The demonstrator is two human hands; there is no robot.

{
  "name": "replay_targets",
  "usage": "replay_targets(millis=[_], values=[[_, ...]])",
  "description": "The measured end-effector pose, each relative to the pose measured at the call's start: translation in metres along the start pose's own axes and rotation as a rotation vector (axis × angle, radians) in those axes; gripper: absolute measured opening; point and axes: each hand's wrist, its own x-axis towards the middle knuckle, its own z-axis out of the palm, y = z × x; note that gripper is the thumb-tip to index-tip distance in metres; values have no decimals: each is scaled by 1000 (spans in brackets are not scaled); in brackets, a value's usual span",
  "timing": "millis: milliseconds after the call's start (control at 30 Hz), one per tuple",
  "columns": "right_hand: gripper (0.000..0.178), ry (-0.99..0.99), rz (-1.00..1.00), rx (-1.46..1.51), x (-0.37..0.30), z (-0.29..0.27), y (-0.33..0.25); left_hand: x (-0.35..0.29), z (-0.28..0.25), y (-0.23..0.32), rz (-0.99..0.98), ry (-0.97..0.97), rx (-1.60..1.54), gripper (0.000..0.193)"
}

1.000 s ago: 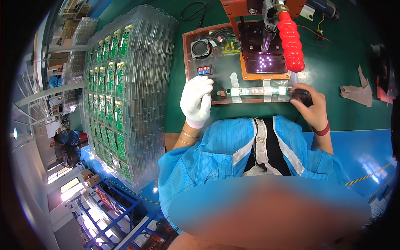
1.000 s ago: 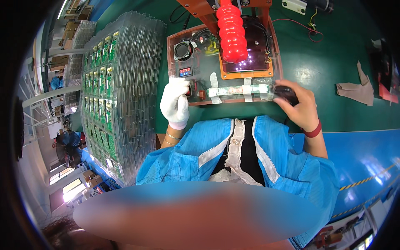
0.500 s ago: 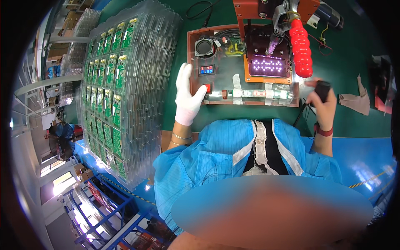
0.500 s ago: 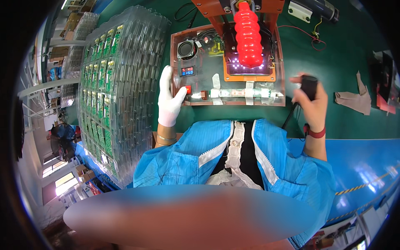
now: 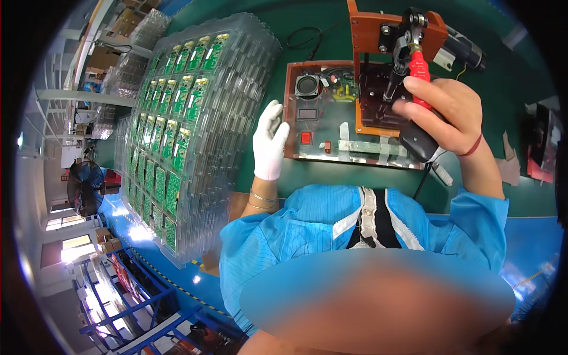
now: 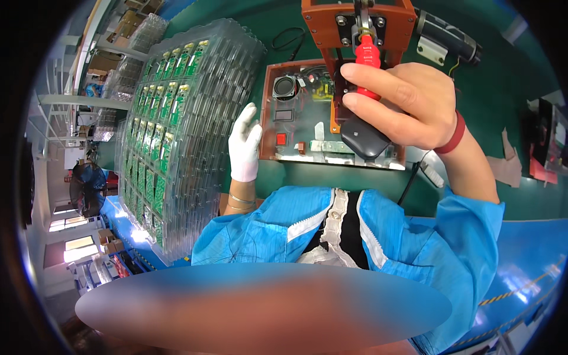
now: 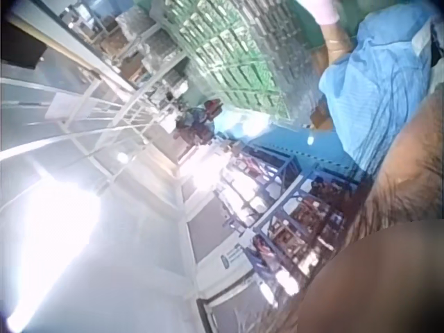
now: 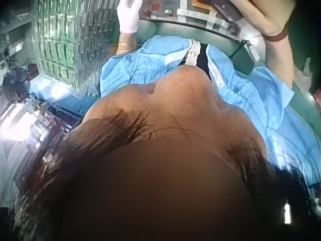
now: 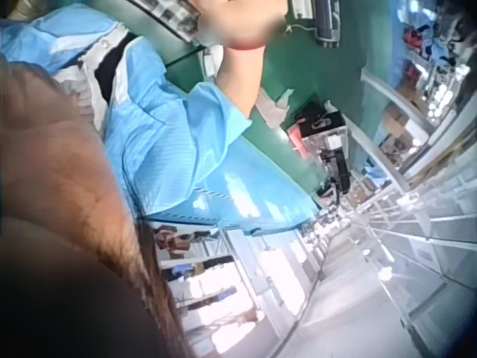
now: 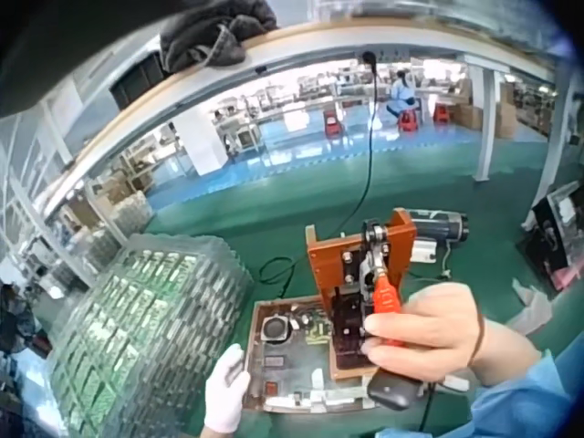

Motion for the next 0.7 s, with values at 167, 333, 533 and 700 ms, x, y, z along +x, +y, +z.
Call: replay_targets(millis=[167, 333, 533, 700], values=[[29, 598, 371, 195, 37, -24, 41, 14, 21, 22, 264, -75, 121, 44], [40, 286, 1020, 628, 111, -39, 88, 23, 56, 43, 634, -352, 407, 35], [43, 408, 1101, 768, 85, -8, 127, 41, 110, 42, 1000, -587, 517, 41], [45, 444, 1048, 999, 73, 7, 128, 40, 113, 41, 962, -673, 669, 31]])
